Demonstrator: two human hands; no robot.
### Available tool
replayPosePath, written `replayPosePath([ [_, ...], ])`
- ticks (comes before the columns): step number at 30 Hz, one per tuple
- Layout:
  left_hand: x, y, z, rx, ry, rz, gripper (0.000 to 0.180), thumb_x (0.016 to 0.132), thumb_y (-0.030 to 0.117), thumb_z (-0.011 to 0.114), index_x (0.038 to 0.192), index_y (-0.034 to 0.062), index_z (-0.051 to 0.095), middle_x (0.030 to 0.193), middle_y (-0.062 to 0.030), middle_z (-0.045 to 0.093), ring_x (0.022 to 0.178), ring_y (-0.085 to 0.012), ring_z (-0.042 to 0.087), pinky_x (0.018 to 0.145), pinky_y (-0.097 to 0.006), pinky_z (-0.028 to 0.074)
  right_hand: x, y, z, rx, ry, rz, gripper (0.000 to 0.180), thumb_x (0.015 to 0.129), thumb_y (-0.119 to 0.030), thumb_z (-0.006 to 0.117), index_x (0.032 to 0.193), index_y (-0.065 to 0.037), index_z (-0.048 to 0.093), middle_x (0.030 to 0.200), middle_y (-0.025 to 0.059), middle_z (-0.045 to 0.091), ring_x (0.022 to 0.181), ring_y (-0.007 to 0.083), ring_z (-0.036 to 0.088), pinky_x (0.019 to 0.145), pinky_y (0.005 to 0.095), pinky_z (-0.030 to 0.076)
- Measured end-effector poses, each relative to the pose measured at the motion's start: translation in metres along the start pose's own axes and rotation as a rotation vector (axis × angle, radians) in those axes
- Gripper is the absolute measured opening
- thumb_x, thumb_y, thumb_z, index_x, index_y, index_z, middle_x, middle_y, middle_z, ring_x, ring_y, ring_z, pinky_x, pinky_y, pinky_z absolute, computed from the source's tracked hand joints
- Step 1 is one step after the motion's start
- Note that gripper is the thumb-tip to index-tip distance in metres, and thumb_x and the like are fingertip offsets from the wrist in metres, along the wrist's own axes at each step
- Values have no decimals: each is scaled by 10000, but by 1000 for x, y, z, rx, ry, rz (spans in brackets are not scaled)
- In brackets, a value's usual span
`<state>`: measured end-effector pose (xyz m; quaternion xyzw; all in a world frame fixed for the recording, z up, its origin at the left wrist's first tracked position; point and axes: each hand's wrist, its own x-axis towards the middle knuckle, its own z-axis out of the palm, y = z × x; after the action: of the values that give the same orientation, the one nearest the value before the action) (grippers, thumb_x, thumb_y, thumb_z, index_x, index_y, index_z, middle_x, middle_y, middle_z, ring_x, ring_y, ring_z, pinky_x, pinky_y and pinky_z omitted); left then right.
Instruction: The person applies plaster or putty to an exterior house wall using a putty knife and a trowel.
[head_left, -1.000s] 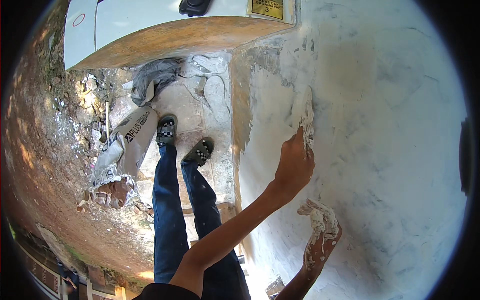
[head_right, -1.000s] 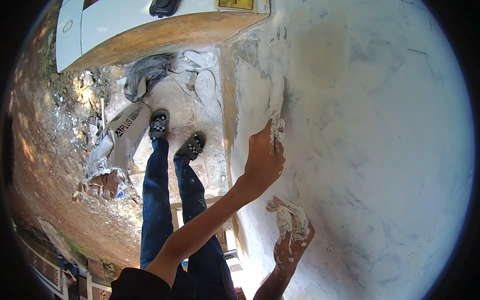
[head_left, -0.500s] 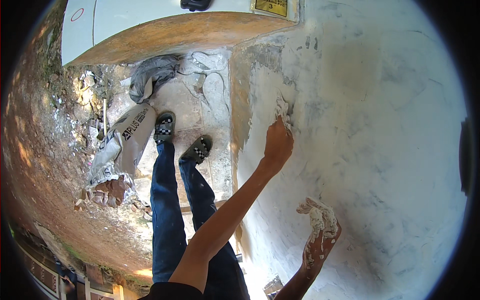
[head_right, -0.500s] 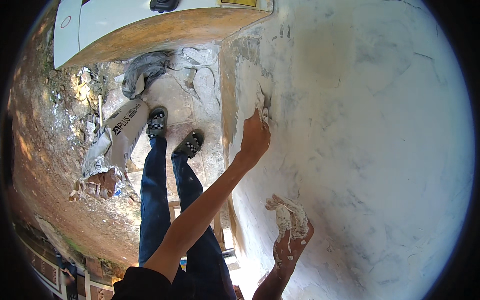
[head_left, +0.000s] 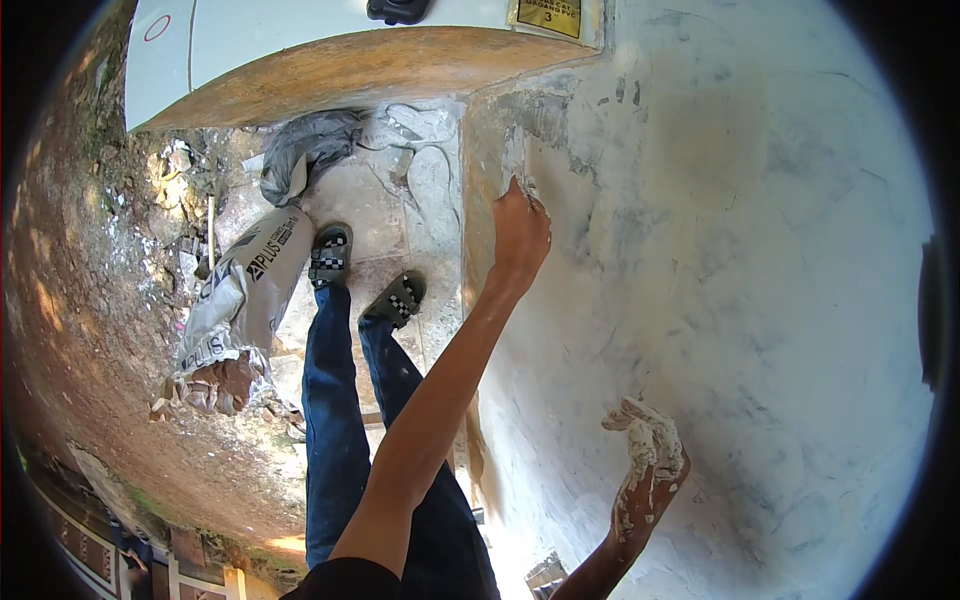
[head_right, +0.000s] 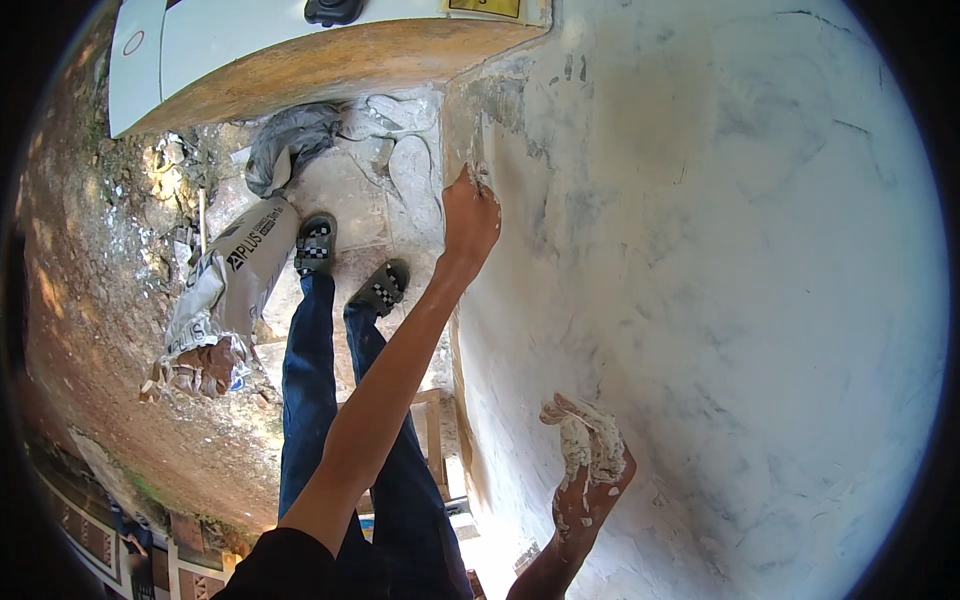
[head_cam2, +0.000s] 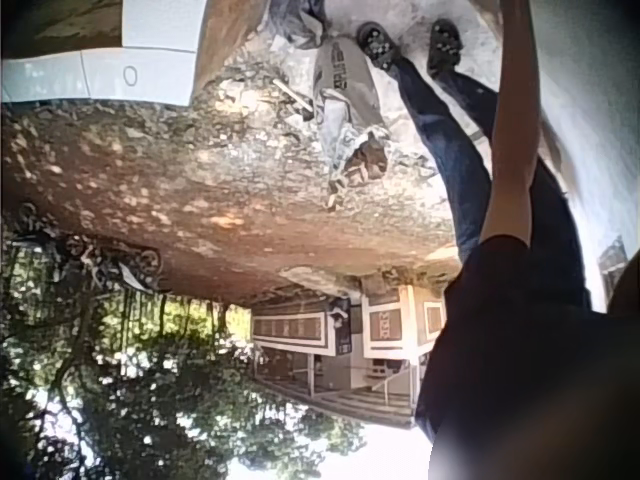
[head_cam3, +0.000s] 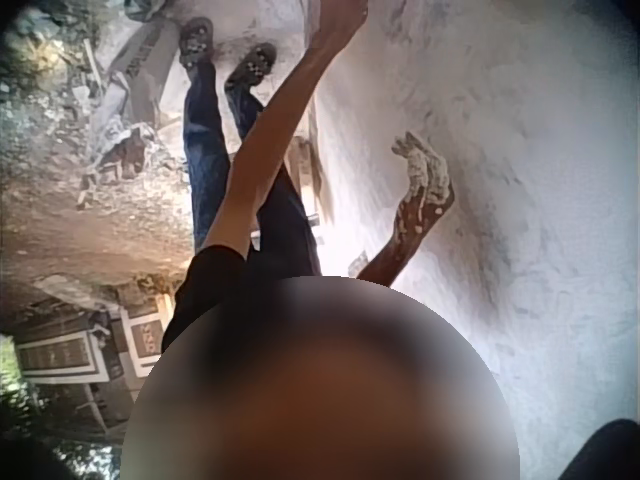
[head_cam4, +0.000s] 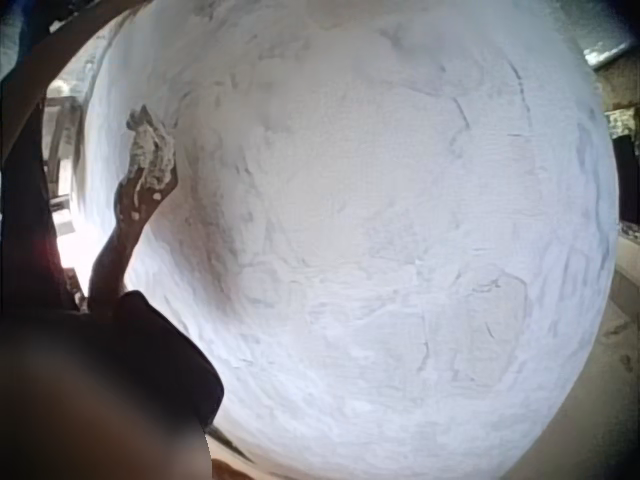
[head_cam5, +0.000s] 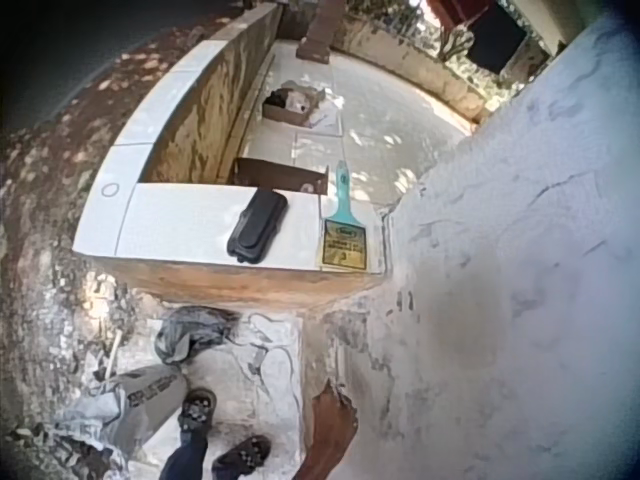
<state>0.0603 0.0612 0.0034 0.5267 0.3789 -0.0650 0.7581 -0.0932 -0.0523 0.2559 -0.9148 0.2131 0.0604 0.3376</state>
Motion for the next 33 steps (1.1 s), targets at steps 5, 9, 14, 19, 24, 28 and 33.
replayPosePath([
  [5, -34, 25, 41, 202, -203, 227, 149, 689, -75, 477, 818, -145, 446, 626, -286, 527, 613, -439, 547, 539, -431, 457, 0, -2, -3, 71, -11, -25, 400, 785, 11, 391, 1176, 21, 309, 1096, 163, 441, 1018, 244, 469, 884, 352, 381],
  [9, -98, 72, 29, 157, -285, 444, 288, 665, -88, 489, 936, -170, 440, 704, -306, 525, 679, -445, 545, 603, -452, 447, 1, -9, -5, -75, 30, 74, 388, 857, -126, 468, 1204, -21, 329, 1102, 117, 468, 1027, 192, 448, 912, 315, 338],
  [14, -60, 60, -13, 27, -78, 199, 308, 717, -111, 429, 1024, -119, 456, 524, -161, 497, 380, -190, 509, 359, -315, 385, 3, -13, -1, -73, 88, 132, 412, 783, 4, 434, 1177, 21, 313, 1079, 155, 450, 995, 227, 476, 860, 332, 391],
  [19, 47, -34, -44, 194, 131, 177, 240, 763, -81, 400, 989, -94, 481, 550, -159, 533, 406, -191, 514, 382, -336, 416, -1, -9, 0, 138, -47, -20, 407, 792, 8, 419, 1184, 15, 307, 1078, 147, 451, 969, 204, 479, 833, 313, 398],
  [24, 45, -97, -17, 241, -37, -7, 235, 758, -72, 412, 983, -89, 476, 576, -166, 544, 457, -214, 545, 396, -343, 428, -1, -4, 0, 138, -66, 84, 493, 774, -98, 483, 1219, -6, 290, 1127, 135, 437, 1033, 211, 442, 900, 324, 336],
  [28, 3, -86, 12, 202, -88, 20, 234, 757, -79, 416, 987, -105, 453, 580, -173, 533, 477, -252, 559, 389, -343, 418, -5, -5, 5, -18, 27, 196, 540, 803, -234, 556, 1226, -12, 304, 1166, 121, 434, 1085, 211, 416, 953, 336, 301],
  [33, -96, -43, 45, 286, -140, 202, 331, 726, -73, 457, 1047, -142, 409, 836, -275, 520, 768, -400, 534, 686, -424, 447, -8, -8, 0, 112, -32, 102, 481, 835, -238, 538, 1203, -8, 329, 1129, 123, 458, 1056, 205, 434, 924, 331, 334],
])
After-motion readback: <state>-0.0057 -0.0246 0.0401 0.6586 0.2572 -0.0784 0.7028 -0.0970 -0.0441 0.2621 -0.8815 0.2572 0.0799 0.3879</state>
